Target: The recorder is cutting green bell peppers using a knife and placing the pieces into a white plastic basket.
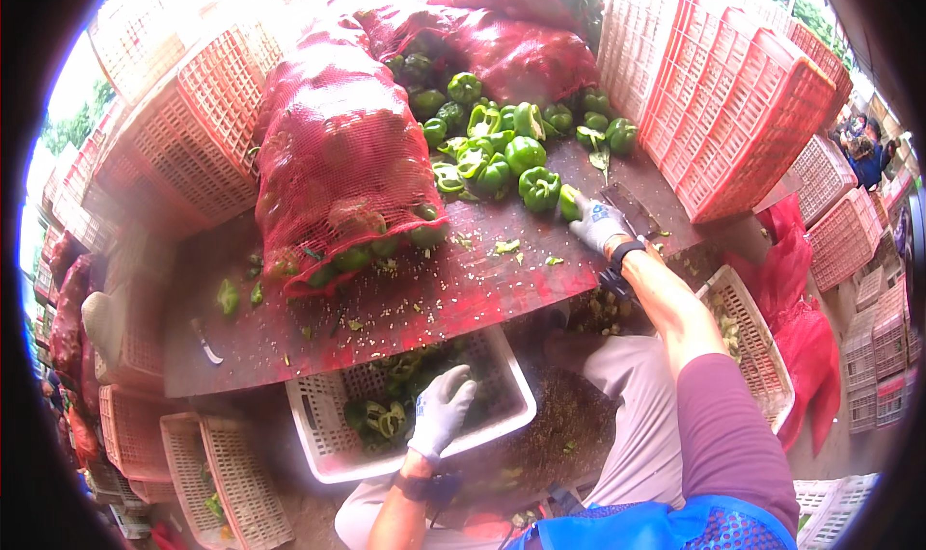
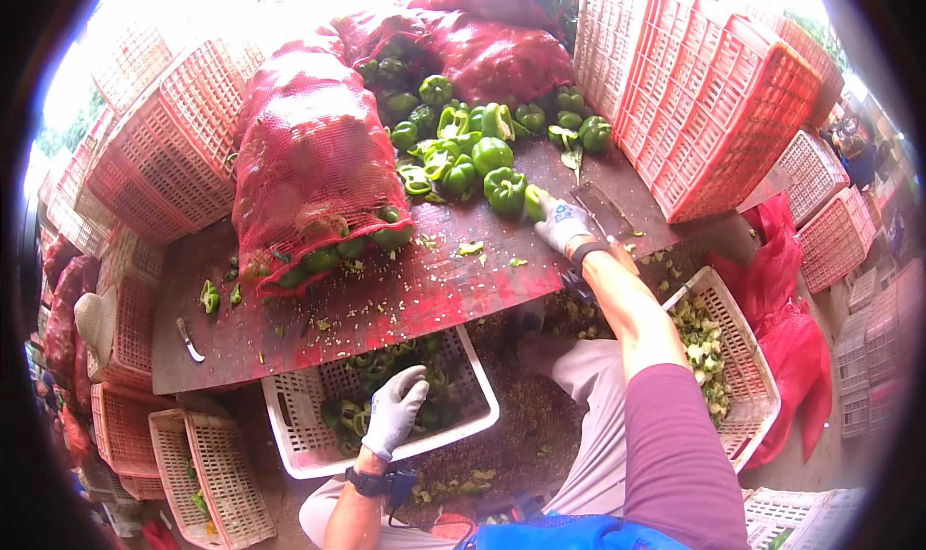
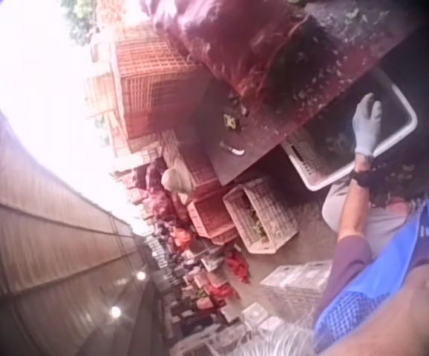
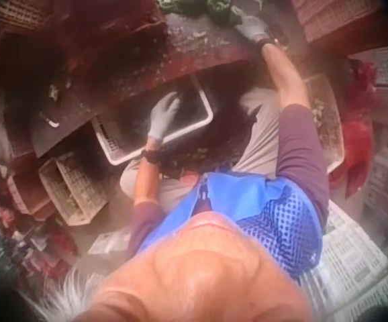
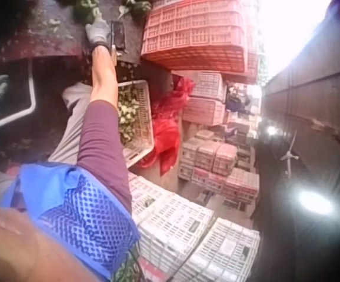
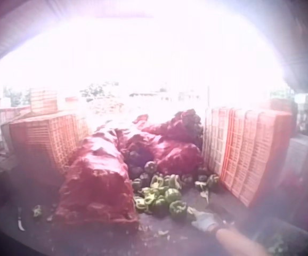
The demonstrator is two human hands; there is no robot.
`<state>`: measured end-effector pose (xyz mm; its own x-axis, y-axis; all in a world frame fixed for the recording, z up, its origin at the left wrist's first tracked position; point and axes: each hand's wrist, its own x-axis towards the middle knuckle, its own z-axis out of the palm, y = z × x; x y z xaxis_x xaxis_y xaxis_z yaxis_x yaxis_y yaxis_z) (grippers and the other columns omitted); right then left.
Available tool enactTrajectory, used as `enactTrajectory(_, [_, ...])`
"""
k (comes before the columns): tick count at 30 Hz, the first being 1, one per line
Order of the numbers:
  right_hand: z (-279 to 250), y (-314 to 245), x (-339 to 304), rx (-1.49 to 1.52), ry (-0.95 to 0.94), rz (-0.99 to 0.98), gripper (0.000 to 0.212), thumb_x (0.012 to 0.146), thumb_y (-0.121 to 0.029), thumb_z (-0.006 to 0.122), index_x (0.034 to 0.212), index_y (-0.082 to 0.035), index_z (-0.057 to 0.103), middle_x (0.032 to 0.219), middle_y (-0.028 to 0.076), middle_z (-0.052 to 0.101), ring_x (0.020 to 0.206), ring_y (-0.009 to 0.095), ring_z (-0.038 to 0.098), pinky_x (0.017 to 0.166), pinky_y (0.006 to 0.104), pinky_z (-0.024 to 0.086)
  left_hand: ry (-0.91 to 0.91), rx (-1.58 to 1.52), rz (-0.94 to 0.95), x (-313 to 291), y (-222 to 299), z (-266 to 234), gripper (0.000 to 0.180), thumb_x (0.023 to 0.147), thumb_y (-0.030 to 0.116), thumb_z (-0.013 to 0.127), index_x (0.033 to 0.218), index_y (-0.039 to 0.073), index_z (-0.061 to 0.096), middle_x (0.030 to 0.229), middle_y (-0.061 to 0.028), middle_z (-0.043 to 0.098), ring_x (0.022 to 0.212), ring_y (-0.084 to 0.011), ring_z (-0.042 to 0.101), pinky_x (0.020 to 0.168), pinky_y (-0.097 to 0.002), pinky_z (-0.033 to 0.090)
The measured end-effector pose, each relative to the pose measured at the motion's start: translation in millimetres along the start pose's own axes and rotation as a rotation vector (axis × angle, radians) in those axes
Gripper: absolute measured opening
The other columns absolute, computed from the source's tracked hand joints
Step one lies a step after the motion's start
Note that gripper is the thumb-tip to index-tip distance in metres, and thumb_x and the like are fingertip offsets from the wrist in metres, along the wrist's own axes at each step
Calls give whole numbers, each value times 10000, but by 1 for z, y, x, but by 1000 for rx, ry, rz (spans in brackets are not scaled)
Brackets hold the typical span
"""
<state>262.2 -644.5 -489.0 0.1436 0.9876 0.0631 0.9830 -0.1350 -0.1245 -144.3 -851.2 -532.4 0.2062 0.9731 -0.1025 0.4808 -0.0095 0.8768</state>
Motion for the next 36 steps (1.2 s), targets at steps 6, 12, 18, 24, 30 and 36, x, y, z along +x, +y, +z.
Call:
enactTrajectory(6, [-30, -127, -117, 322, -246, -410, 640, 893, -486, 657, 1360, -66, 532, 964, 226, 742, 905, 394, 734, 809, 493, 568, 0, -772, -165, 8, 22, -3, 793, 1010, 435, 656, 1629, 111, 281, 1495, -108, 466, 1112, -177, 623, 880, -321, 534])
enactTrajectory(12, [-50, -211, -208, 475, -327, -856, 676, 829, -433, 761, 1342, -62, 524, 970, 202, 700, 833, 375, 715, 716, 465, 568, 111, -887, -44, 14, 2, -21, 705, 985, 403, 646, 1564, 92, 387, 1410, -131, 575, 1219, -211, 598, 1014, -382, 503])
enactTrajectory(18, [-51, -217, -206, 580, -53, -1016, 439, 821, -205, 726, 1242, -125, 626, 990, 142, 633, 863, 361, 681, 736, 471, 564, 60, -1208, 1, 1, 8, -33, 413, 1055, 286, 551, 1374, 24, 557, 1183, -82, 643, 1075, -158, 629, 967, -315, 522])
enactTrajectory(24, [-53, -232, -225, 405, -105, -997, 233, 805, -157, 717, 1012, -100, 626, 925, 130, 609, 873, 359, 661, 732, 478, 554, 154, -778, 8, -7, 10, -39, 421, 1064, 311, 485, 1306, -3, 628, 1192, -70, 673, 1090, -146, 619, 986, -313, 496])
enactTrajectory(30, [-44, -231, -236, 404, 8, -1161, 183, 816, -139, 708, 957, -88, 602, 916, 125, 607, 847, 340, 661, 684, 431, 562, 34, -774, -51, -13, 13, -41, 455, 1059, 356, 477, 1243, -10, 675, 1116, -63, 696, 1020, -142, 640, 939, -306, 513])
enactTrajectory(36, [-55, -216, -220, 492, -436, -1380, 160, 871, -114, 691, 994, -63, 602, 950, 166, 650, 883, 384, 687, 718, 461, 572, -17, -570, 87, -20, 12, -35, 410, 1032, 309, 493, 1142, -19, 713, 1089, -87, 722, 991, -148, 651, 910, -306, 515])
